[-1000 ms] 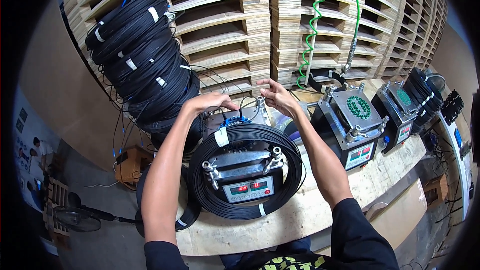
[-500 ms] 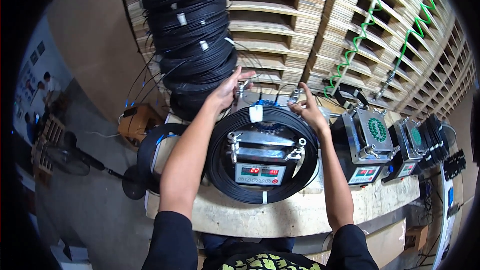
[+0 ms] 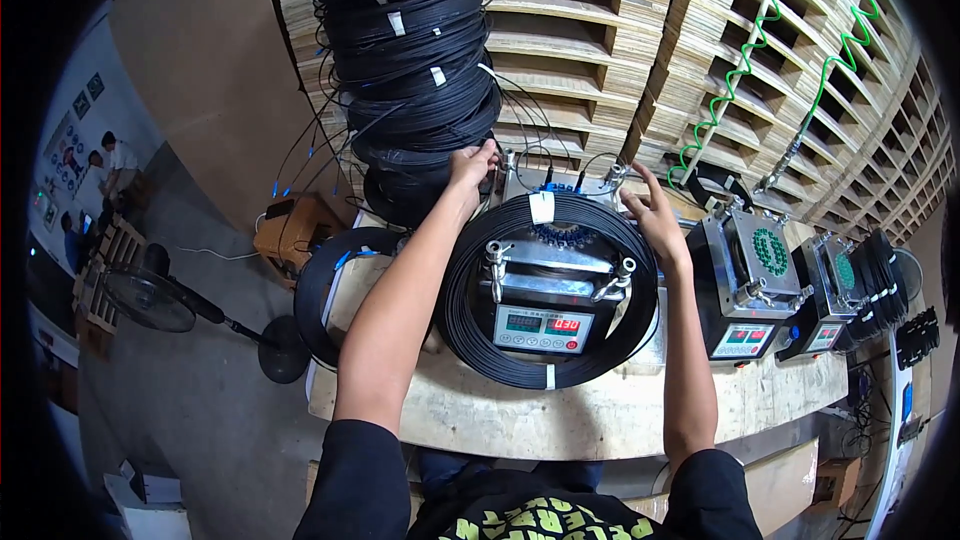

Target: Operating a wire winding machine to coil black cable and securing the finished coil.

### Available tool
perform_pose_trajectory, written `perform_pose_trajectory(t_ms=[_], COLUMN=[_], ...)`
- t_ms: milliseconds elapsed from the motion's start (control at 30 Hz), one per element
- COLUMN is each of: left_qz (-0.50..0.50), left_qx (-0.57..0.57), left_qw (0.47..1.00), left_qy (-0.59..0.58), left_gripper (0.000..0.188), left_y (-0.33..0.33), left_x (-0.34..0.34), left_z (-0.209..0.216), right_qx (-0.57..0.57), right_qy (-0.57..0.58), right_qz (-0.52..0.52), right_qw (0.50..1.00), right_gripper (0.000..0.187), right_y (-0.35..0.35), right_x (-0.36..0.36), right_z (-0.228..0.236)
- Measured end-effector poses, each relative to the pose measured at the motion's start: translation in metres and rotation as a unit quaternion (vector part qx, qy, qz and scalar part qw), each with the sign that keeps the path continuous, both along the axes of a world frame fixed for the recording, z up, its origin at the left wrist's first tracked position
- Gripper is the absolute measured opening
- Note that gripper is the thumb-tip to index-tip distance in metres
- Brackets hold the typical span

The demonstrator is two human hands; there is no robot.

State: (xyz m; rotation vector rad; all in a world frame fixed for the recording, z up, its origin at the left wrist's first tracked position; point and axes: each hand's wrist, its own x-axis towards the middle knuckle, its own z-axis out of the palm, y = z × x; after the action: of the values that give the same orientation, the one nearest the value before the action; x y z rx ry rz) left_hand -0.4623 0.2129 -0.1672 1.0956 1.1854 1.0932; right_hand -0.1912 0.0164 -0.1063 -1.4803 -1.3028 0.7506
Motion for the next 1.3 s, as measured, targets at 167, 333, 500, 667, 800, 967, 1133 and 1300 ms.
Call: perform_pose_trajectory(t_ms=[167, 333, 500, 667, 800, 967, 1133, 1300], left_qz=[0.032, 0.001, -0.036, -0.052, -0.102, -0.091, 0.036, -0.070], left_qx=[-0.142, -0.086, -0.081, -0.008, -0.056, 0.037, 0.391, 0.496], left_qw=[0.987, 0.995, 0.986, 0.998, 0.993, 0.994, 0.918, 0.816], left_qy=[-0.070, 0.044, -0.141, 0.032, -0.009, 0.045, 0.054, 0.289], left_gripper=[0.042, 0.042, 0.036, 0.045, 0.045, 0.045, 0.043, 0.039], left_y=[-0.009, -0.013, -0.022, -0.011, -0.028, -0.077, -0.145, -0.234], left_x=[0.014, 0.017, 0.016, 0.011, 0.011, -0.011, -0.038, -0.052], left_z=[0.018, 0.013, 0.012, 0.010, 0.019, 0.036, 0.057, 0.034], right_qx=[0.087, 0.080, 0.086, 0.080, 0.077, 0.078, 0.126, 0.128], right_qy=[-0.030, -0.068, -0.080, -0.099, -0.145, -0.093, -0.117, -0.133], right_qz=[-0.058, -0.075, -0.108, -0.126, -0.154, -0.139, -0.144, -0.143], right_qw=[0.994, 0.992, 0.987, 0.984, 0.974, 0.983, 0.975, 0.972], right_gripper=[0.045, 0.033, 0.031, 0.032, 0.032, 0.032, 0.031, 0.032], right_y=[-0.020, -0.017, -0.017, -0.022, -0.030, -0.027, -0.024, -0.025], right_x=[0.002, 0.000, -0.001, -0.013, -0.008, -0.011, -0.008, -0.003], right_z=[-0.014, -0.019, -0.019, -0.010, -0.008, -0.008, -0.016, -0.010])
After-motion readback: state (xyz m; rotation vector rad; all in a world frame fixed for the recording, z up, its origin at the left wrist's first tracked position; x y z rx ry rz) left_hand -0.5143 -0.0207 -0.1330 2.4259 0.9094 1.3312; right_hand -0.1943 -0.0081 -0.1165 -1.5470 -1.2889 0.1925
